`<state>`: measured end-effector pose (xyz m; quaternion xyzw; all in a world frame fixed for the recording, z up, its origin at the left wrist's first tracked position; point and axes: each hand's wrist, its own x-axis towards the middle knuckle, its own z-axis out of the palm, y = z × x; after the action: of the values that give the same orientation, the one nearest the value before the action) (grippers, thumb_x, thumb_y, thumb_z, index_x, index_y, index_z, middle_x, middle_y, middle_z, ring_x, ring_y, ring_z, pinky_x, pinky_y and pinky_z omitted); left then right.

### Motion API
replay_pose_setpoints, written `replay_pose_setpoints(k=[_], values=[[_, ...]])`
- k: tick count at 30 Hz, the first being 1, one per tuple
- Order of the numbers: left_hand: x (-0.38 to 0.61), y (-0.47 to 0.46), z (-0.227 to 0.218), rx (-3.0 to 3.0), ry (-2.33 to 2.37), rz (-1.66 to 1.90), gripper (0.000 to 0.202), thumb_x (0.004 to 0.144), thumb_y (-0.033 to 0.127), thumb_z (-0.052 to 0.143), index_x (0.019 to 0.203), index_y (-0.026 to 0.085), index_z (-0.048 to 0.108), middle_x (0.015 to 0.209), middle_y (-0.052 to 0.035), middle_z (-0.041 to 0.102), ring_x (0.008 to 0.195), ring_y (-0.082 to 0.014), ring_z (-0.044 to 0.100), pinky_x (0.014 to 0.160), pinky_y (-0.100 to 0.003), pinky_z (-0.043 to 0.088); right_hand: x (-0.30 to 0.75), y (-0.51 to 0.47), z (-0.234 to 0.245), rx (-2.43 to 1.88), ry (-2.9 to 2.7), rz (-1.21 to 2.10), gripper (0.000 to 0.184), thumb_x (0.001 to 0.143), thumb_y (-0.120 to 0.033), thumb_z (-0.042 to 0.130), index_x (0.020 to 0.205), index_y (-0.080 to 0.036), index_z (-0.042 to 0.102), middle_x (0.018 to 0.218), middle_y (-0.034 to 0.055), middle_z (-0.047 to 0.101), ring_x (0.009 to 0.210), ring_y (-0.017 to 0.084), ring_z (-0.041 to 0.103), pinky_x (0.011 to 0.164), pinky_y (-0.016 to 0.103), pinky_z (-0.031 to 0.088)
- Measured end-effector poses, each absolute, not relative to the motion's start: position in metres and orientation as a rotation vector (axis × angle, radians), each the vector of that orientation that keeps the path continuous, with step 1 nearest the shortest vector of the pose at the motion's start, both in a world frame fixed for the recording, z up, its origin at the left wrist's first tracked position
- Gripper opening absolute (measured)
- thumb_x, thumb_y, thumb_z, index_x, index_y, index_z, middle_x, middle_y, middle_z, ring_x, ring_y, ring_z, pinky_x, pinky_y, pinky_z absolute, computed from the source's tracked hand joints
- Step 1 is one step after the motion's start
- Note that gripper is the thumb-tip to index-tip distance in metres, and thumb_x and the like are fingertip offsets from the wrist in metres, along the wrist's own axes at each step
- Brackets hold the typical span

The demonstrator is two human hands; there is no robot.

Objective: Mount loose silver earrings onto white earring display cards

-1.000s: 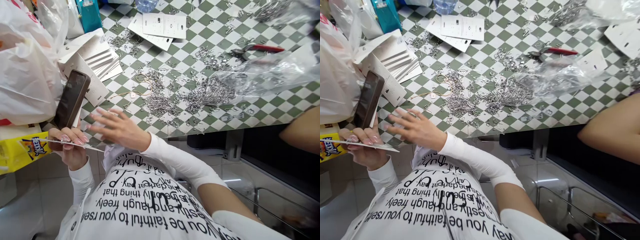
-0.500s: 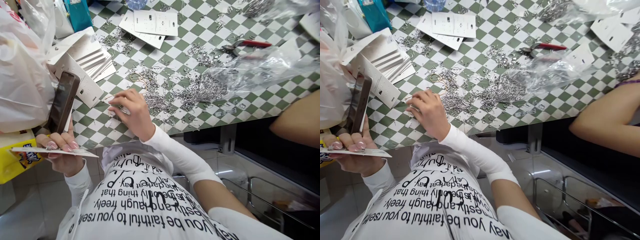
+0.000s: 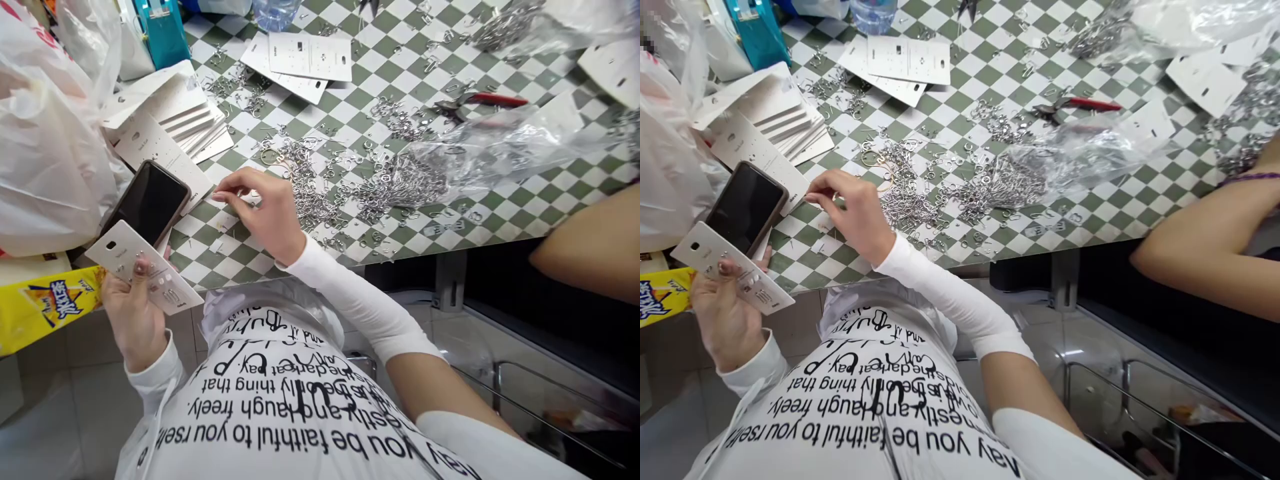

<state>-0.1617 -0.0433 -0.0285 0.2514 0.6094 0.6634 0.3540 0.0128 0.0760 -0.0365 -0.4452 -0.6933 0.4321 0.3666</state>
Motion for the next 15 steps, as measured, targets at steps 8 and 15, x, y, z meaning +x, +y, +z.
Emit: replay_pose_setpoints(k=[8,15], values=[[-0.129,-0.063,0.005,0.851,2.161,1.526,0.027,0.083,0.039,0.081,0.099,0.019,0.078,0.098,-0.0041,0.078,0.097,-0.0218,0.071,0.090,-0.032,0.056,0.048,0.045,0.001,-0.876,-1.275,1.782,0.023,0.076,-0.041,0.086,0.078,-0.021,0.076,0.082,0.0011,0.066,0.080,0.013,0.057,0.066,0.029,0.052],[-0.069,-0.024,0.010,1.185,1.999,1.556,0.017,0.091,0.036,0.074,0.091,0.020,0.076,0.079,0.0013,0.073,0.068,-0.0107,0.060,0.065,-0.023,0.046,0.073,0.041,-0.001,-0.889,-1.112,1.845,0.017,0.075,-0.036,0.087,0.079,-0.022,0.079,0.082,-0.0002,0.065,0.078,0.010,0.055,0.069,0.027,0.048]])
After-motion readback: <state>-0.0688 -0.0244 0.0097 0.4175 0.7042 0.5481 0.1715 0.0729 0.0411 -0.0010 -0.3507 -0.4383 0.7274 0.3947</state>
